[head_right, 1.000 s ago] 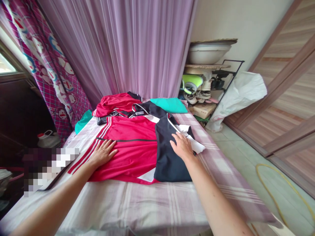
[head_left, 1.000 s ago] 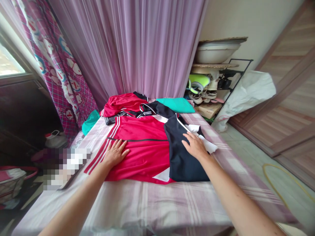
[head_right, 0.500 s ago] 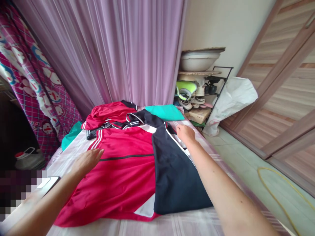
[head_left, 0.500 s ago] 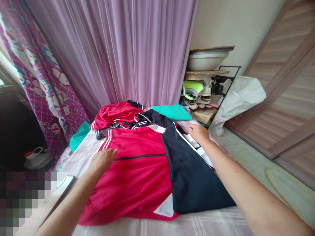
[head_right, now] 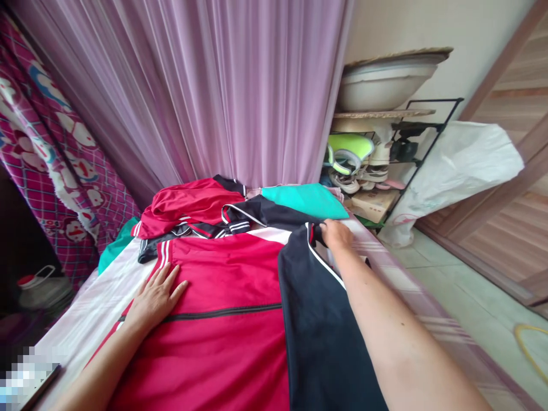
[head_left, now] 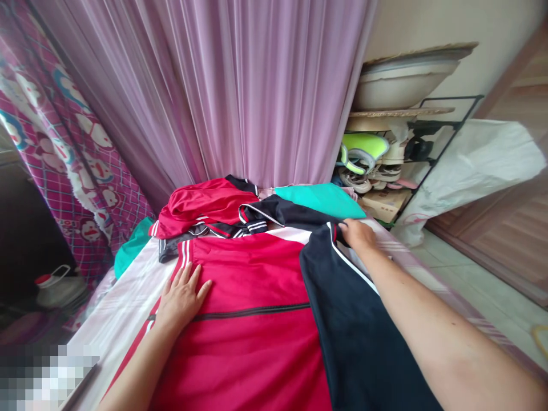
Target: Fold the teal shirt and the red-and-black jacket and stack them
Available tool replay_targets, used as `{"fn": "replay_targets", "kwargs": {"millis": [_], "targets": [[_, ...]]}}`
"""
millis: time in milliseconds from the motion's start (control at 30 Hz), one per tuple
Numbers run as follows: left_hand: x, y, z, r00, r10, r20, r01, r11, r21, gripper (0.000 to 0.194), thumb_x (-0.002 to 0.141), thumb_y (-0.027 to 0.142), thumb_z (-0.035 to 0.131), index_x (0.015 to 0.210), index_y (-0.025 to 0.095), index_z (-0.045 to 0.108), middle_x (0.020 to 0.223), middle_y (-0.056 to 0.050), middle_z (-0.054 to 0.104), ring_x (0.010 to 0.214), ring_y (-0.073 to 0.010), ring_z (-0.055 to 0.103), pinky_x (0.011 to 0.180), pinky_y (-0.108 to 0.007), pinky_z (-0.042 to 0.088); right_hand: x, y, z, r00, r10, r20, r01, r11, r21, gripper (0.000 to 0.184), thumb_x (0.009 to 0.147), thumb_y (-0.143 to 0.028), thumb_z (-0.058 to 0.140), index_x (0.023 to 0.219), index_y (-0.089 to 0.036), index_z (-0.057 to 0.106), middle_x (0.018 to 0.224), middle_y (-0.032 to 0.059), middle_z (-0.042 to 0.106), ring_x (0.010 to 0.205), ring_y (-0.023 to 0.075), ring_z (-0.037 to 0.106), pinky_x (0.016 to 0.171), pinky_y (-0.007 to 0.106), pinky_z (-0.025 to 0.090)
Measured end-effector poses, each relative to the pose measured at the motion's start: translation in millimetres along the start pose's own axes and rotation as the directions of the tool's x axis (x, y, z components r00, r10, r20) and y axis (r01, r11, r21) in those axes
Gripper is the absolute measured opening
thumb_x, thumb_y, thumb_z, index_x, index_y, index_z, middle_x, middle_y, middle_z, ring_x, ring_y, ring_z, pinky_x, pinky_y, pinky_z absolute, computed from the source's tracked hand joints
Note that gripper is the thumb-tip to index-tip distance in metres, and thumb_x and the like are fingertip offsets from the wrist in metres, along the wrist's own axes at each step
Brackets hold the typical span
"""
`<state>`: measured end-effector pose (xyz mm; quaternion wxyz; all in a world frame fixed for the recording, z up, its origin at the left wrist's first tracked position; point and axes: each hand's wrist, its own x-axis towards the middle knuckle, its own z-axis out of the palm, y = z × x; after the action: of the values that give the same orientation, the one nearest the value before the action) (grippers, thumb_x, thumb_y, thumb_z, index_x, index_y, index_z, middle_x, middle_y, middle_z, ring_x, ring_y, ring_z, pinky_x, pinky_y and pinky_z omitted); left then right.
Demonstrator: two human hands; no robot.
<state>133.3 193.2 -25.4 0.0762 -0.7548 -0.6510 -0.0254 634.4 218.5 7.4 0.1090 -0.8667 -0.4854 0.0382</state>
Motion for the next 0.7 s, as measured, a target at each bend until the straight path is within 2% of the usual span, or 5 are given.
{"fn": "replay_targets", "kwargs": {"millis": [233, 333, 433, 567, 700], "targets": [[-1.6, 8.9, -11.2, 0.998, -0.036, 0.056, 0.033, 0.998, 0.045, 0.066, 0.095, 0.054, 0.036, 0.151, 0.019, 0.039, 0.161, -0.013, 0.032, 0.146, -0.0290, 0.033, 0.118, -0.049, 0.028, -0.4, 4.0, -1.0, 0.998, 0.050, 0.032, -0.050, 0.998, -0.025, 0.043, 0.094, -0.040, 0.048, 0.128, -0.021, 0.065, 0.122, 0.0159, 0.069, 0.108, 0.0313, 0.064, 0.084, 0.037, 0.047], [-2.5, 11.3, -11.8, 0.998, -0.044, 0.043, 0.043, 0.998, 0.035, 0.065, 0.095, 0.053, 0.037, 0.152, 0.020, 0.039, 0.161, -0.013, 0.032, 0.146, -0.0303, 0.032, 0.117, -0.051, 0.027, -1.8, -8.5, -21.7, 0.984, 0.034, -0.173, -0.031, 0.999, 0.021, 0.042, 0.093, -0.029, 0.043, 0.128, -0.020, 0.065, 0.121, 0.0143, 0.069, 0.105, 0.0280, 0.064, 0.084, 0.034, 0.046], [-2.8, 12.1, -10.4, 0.998, -0.046, 0.033, 0.045, 0.999, 0.017, 0.065, 0.095, 0.052, 0.038, 0.151, 0.020, 0.041, 0.160, -0.014, 0.033, 0.147, -0.0318, 0.031, 0.117, -0.053, 0.027, -12.7, -44.6, -42.3, 0.941, -0.134, -0.311, 0.149, 0.989, 0.025, 0.043, 0.095, -0.030, 0.036, 0.122, -0.020, 0.069, 0.120, 0.0123, 0.070, 0.107, 0.0272, 0.063, 0.087, 0.033, 0.045], [-3.8, 12.4, -8.3, 0.999, -0.043, 0.000, 0.043, 0.999, -0.008, 0.064, 0.095, 0.052, 0.038, 0.148, 0.018, 0.045, 0.159, -0.015, 0.034, 0.146, -0.0317, 0.032, 0.117, -0.053, 0.026, -37.0, -121.1, -38.1, 0.863, -0.496, -0.098, 0.500, 0.866, 0.010, 0.039, 0.097, -0.037, 0.040, 0.123, -0.030, 0.068, 0.120, 0.0029, 0.072, 0.109, 0.0223, 0.064, 0.089, 0.030, 0.045], [-6.1, 13.1, -7.5, 0.999, -0.034, -0.018, 0.034, 0.999, -0.014, 0.064, 0.095, 0.053, 0.037, 0.147, 0.016, 0.047, 0.160, -0.015, 0.034, 0.145, -0.0315, 0.033, 0.117, -0.054, 0.026, -46.4, -175.7, -9.0, 0.829, -0.534, 0.164, 0.542, 0.841, -0.002, 0.038, 0.092, -0.048, 0.053, 0.123, -0.031, 0.067, 0.117, 0.0043, 0.073, 0.107, 0.0235, 0.066, 0.087, 0.032, 0.048]]}}
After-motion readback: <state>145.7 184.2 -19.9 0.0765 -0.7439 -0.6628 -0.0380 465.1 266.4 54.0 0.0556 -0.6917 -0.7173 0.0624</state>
